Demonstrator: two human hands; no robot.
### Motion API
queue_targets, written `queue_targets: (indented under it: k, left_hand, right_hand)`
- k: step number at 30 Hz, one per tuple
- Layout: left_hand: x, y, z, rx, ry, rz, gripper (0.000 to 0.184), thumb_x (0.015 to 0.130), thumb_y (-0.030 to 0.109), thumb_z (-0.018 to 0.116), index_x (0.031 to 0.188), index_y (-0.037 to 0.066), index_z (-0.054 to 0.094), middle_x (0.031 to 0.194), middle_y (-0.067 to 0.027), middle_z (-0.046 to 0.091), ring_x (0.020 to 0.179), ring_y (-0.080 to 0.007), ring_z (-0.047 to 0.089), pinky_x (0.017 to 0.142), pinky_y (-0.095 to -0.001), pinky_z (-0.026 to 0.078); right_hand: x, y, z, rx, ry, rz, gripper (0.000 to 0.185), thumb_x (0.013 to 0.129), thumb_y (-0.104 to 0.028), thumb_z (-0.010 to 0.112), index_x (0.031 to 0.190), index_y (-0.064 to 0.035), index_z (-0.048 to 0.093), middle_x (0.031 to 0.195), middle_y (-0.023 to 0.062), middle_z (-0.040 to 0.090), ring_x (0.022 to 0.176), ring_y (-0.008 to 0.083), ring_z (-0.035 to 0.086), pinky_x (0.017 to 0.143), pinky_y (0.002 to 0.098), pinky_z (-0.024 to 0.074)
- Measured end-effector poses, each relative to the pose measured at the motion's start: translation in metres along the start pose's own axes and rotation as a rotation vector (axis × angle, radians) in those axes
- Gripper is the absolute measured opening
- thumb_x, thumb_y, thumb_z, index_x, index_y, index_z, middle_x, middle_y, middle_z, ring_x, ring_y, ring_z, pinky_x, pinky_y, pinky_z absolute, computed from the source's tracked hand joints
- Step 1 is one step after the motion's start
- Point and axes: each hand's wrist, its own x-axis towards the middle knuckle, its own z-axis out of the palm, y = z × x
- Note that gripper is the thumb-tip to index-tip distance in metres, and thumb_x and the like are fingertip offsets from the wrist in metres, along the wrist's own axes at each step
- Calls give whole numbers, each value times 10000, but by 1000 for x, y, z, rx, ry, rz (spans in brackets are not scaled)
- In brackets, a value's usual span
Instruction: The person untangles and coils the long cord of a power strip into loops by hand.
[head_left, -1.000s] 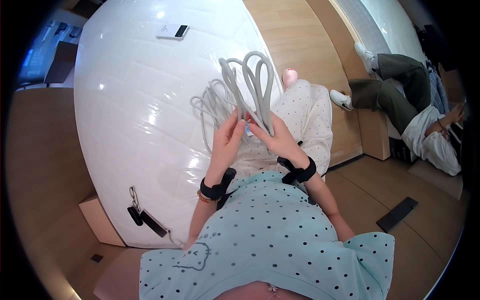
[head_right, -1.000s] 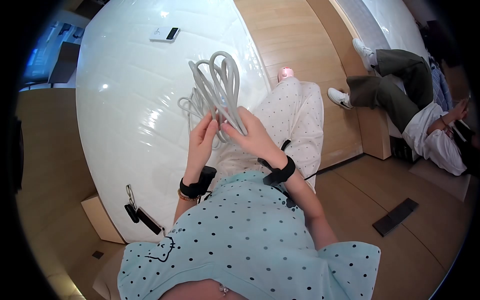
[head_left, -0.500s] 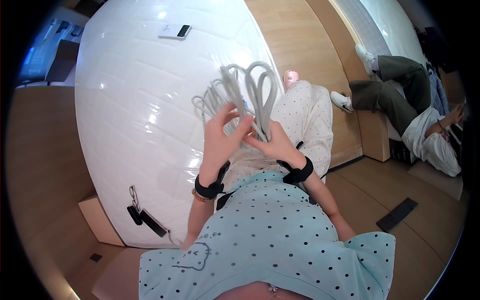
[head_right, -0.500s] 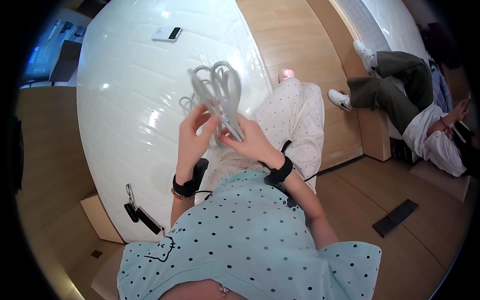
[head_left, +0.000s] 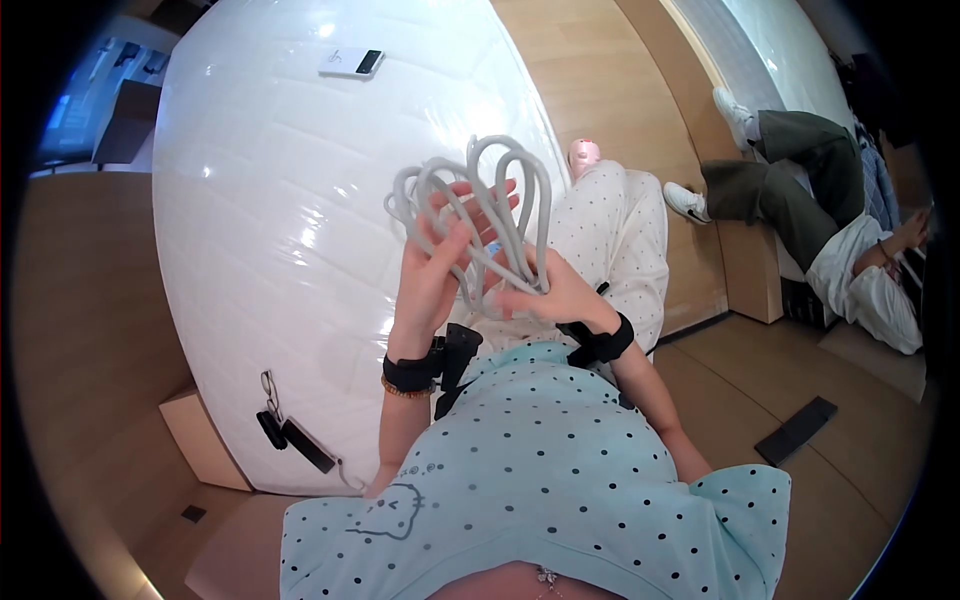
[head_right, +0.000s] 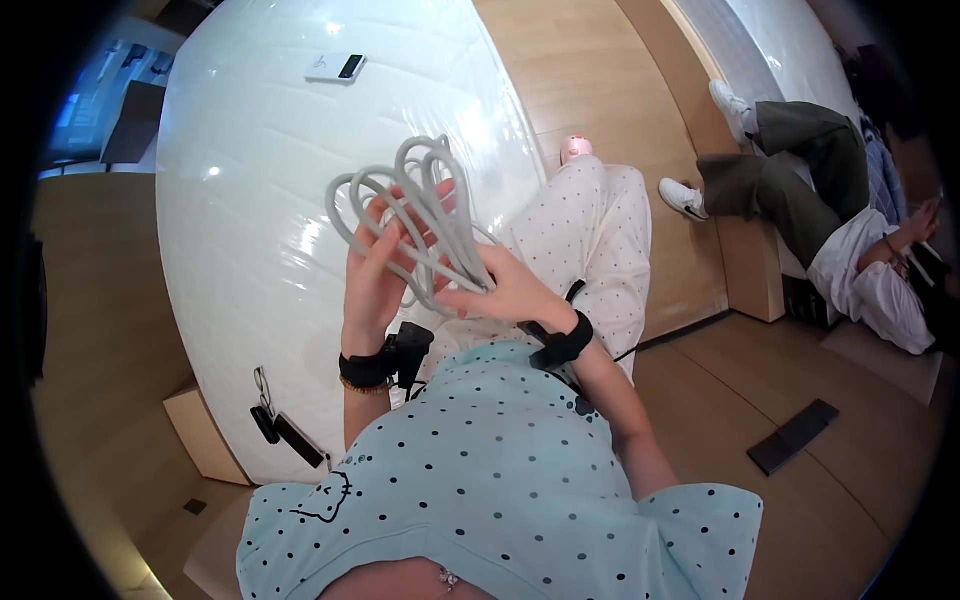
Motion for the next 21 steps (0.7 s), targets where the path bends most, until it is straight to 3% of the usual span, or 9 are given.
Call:
queue_targets:
  k: [4, 7, 10, 13, 16, 19, 21]
  left_hand:
    - [4, -5, -2, -194, -153, -27, 602, 929, 382, 440, 1368, 12, 262, 1309, -277, 409, 1228, -363, 419, 1000, -433, 375]
    - [5, -9, -3, -209, -174, -58, 679, 892, 454, 489, 1366, 19, 271, 1292, -279, 428, 1216, -368, 434, 1003, -434, 368]
    - [8, -2, 6, -105, -228, -30, 748, 834, 446, 595, 1357, 15, 281, 1262, -271, 464, 1189, -367, 465, 990, -430, 384]
    - [10, -11, 2, -42, -283, 61, 607, 810, 148, 639, 1315, 46, 318, 1135, -172, 564, 1083, -245, 542, 875, -346, 458]
    - [9, -16, 5, 4, -241, 140, 551, 734, 52, 705, 1205, 46, 418, 991, -92, 588, 931, -159, 573, 771, -289, 477]
    - [6, -18, 26, 114, 181, 43, 407, 719, 22, 721, 1057, 38, 493, 878, -43, 577, 799, -102, 556, 697, -244, 469]
    - [5, -24, 27, 67, 217, 82, 344, 748, -19, 660, 1041, 30, 487, 885, -46, 583, 799, -122, 577, 731, -265, 476]
  right_hand:
    - [0, -6, -5, 17, -111, 26, 248, 803, -129, 660, 996, -3, 570, 825, 45, 590, 671, 117, 580, 602, 239, 477]
    - [-1, -5, -4, 98, -87, 39, 251, 813, -151, 652, 988, 8, 567, 810, 56, 591, 664, 104, 574, 610, 251, 475]
    - [0, -3, -9, -32, -142, 114, 276, 811, -189, 652, 993, 0, 567, 814, 72, 595, 651, 139, 574, 629, 288, 476]
    - [5, 3, -5, -349, -80, -116, 360, 768, -232, 680, 1030, -16, 562, 833, 120, 611, 665, 232, 602, 644, 338, 477]
    - [10, 4, 2, -573, 140, -113, 457, 703, -245, 713, 1074, -34, 551, 875, 153, 625, 734, 325, 603, 673, 385, 472]
    - [13, -1, 9, -548, 287, -120, 518, 667, -218, 714, 1119, -40, 533, 916, 173, 621, 780, 337, 604, 681, 389, 470]
    - [14, 0, 6, -566, 224, -10, 502, 660, -185, 697, 1116, -49, 540, 882, 164, 623, 752, 328, 604, 673, 382, 472]
